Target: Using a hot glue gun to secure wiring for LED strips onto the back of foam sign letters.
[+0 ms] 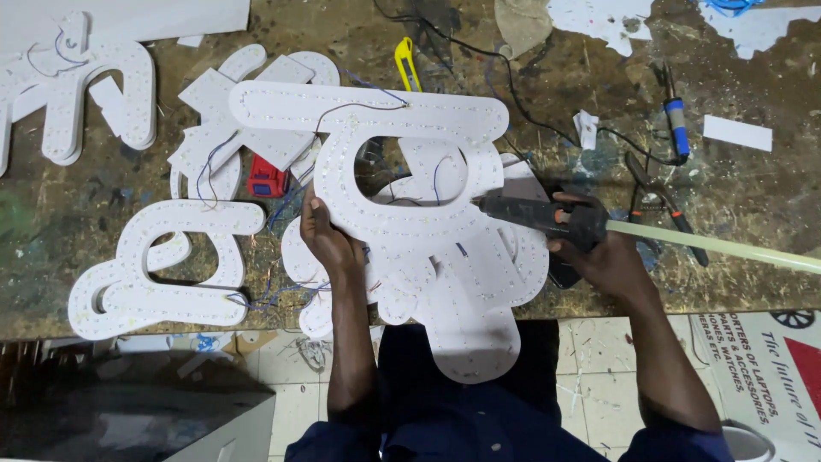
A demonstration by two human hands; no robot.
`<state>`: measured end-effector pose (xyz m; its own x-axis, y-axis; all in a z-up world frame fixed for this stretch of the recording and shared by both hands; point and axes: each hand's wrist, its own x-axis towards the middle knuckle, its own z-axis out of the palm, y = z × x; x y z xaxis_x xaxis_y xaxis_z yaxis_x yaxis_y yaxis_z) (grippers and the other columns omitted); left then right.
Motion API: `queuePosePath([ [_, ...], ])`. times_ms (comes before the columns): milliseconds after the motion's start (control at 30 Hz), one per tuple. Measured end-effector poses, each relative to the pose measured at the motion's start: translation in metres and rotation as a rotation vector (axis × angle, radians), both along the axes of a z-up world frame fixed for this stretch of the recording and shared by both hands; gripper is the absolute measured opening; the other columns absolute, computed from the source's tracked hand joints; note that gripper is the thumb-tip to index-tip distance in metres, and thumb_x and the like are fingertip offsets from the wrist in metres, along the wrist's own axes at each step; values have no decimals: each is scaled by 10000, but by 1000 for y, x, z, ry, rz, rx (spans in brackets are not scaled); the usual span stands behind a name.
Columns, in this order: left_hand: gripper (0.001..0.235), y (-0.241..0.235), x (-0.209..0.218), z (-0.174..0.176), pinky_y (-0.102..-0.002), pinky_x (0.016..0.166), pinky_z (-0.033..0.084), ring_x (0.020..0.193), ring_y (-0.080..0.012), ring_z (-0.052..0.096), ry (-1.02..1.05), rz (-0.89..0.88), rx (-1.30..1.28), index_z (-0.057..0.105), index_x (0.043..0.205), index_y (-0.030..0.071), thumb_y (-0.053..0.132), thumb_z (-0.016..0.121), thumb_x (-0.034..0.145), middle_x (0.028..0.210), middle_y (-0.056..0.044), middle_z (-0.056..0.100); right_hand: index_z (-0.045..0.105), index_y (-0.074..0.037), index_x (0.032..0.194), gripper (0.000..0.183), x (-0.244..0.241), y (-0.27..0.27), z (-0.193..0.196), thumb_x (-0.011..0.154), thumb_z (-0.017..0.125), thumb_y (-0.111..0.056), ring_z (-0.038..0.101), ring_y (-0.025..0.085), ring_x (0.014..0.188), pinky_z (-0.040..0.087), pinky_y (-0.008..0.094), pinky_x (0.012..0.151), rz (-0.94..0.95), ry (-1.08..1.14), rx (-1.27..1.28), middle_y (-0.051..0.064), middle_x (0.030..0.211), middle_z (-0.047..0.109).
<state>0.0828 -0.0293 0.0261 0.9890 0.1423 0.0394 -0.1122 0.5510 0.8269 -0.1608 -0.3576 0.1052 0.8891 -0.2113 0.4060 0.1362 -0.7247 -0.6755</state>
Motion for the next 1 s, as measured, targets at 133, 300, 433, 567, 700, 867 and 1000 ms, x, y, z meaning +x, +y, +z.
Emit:
queuePosePath([
  [133, 434, -1, -4, 7, -513, 1139, 664, 1235, -300, 813, -8, 14, -11, 611, 1625, 46, 195, 438, 1255, 1326, -238, 811, 780, -77, 1400, 469, 4, -13, -19, 972, 919, -210, 748, 535, 1203, 618, 696, 1077, 74, -10, 2, 218, 1246, 815],
  [300, 439, 2, -2, 5, -564, 1169, 646, 1283, -337, 791, -14, 20, 1, 600, 1630, 45, 202, 437, 1254, 1378, -256, 786, 809, -84, 1359, 489, 0, -12, -26, 932, 940, -281, 803, 506, 1061, 663, 649, 943, -16, 91, -81, 237, 1141, 841],
  [433, 443, -2, 1, 1, -545, 1182, 632, 1301, -310, 773, 36, 21, -59, 606, 1622, 40, 220, 465, 1243, 1422, -250, 770, 822, -74, 1359, 454, -10, -18, -37, 991, 895, -329, 802, 526, 1022, 663, 681, 968, -102, 210, 45, 267, 1029, 842],
  [567, 423, -6, -4, 1, -513, 1180, 657, 1296, -281, 790, 31, 62, 13, 622, 1613, 83, 227, 458, 1251, 1394, -228, 794, 817, -59, 1314, 369, -11, -14, -36, 1082, 830, -345, 773, 479, 849, 625, 645, 777, -119, 252, 116, 245, 880, 790],
  [700, 424, -6, -1, 6, -453, 1073, 710, 1179, -247, 847, 24, 73, -21, 634, 1603, 66, 232, 467, 1251, 1290, -191, 835, 844, -123, 1207, 217, -11, -23, -43, 1086, 851, -302, 696, 315, 529, 596, 468, 561, -92, 234, 110, 154, 654, 729],
  [867, 428, -5, -6, 4, -422, 1010, 732, 1116, -231, 858, 0, 82, -2, 648, 1596, 71, 222, 436, 1257, 1240, -184, 844, 810, -27, 1282, 345, -35, -43, -94, 1052, 858, -279, 757, 415, 688, 623, 573, 626, -82, 219, 79, 210, 755, 773],
  [1000, 426, -4, -7, 6, -383, 957, 728, 1035, -206, 860, -23, 90, 34, 671, 1581, 69, 198, 427, 1257, 1176, -170, 847, 824, -33, 1236, 369, -37, -46, -113, 1046, 860, -347, 714, 363, 541, 597, 561, 581, -116, 212, 44, 178, 634, 735],
])
